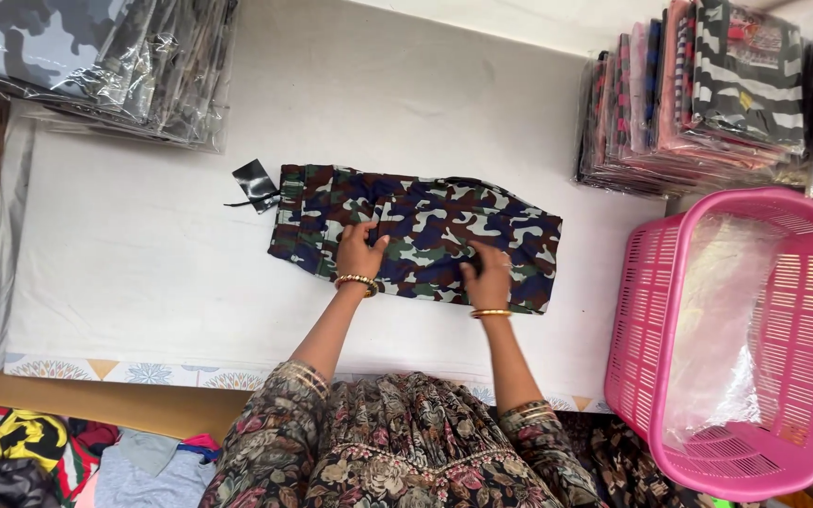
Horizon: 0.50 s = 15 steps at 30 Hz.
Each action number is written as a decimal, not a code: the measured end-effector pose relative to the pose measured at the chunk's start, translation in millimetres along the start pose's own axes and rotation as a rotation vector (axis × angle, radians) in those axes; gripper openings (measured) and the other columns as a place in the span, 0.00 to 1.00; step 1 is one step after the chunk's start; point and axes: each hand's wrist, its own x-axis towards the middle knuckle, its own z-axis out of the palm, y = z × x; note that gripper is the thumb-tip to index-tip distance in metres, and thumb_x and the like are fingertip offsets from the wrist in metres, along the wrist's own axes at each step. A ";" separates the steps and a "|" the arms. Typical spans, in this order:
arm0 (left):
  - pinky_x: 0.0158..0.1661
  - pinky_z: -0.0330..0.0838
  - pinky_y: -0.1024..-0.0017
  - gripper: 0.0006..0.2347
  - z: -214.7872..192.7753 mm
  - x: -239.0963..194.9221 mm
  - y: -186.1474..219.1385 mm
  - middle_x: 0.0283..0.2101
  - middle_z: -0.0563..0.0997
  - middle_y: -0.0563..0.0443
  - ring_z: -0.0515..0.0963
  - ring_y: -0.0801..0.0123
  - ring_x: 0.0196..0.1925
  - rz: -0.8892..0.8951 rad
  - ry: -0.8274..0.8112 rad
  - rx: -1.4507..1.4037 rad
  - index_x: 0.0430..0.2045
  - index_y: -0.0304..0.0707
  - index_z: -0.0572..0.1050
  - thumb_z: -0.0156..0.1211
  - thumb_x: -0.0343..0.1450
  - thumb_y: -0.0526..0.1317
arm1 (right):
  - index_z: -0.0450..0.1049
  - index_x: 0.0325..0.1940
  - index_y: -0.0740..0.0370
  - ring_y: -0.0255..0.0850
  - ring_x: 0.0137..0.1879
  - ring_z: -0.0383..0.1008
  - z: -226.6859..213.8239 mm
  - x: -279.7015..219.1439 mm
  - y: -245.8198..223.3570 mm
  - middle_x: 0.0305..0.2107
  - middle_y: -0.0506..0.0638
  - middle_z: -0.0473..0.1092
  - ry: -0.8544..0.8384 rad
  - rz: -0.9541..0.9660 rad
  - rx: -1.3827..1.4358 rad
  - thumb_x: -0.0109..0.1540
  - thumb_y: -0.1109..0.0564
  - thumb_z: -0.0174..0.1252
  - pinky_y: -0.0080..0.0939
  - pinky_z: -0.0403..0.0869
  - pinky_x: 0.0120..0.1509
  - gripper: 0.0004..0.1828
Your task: The person folds a camouflage-patterned garment on a white table, then places it into a clear plastic bag. The person smooths the garment and the bag before stacking the packaged item with others.
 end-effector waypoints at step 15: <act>0.43 0.76 0.61 0.11 7.9 15.7 10.3 0.42 0.78 0.46 0.81 0.55 0.42 0.155 -0.083 -0.156 0.33 0.33 0.79 0.67 0.67 0.43 | 0.55 0.74 0.54 0.59 0.52 0.72 79.6 9.8 -124.7 0.53 0.61 0.63 -0.155 -0.046 0.180 0.56 0.60 0.65 0.53 0.75 0.52 0.44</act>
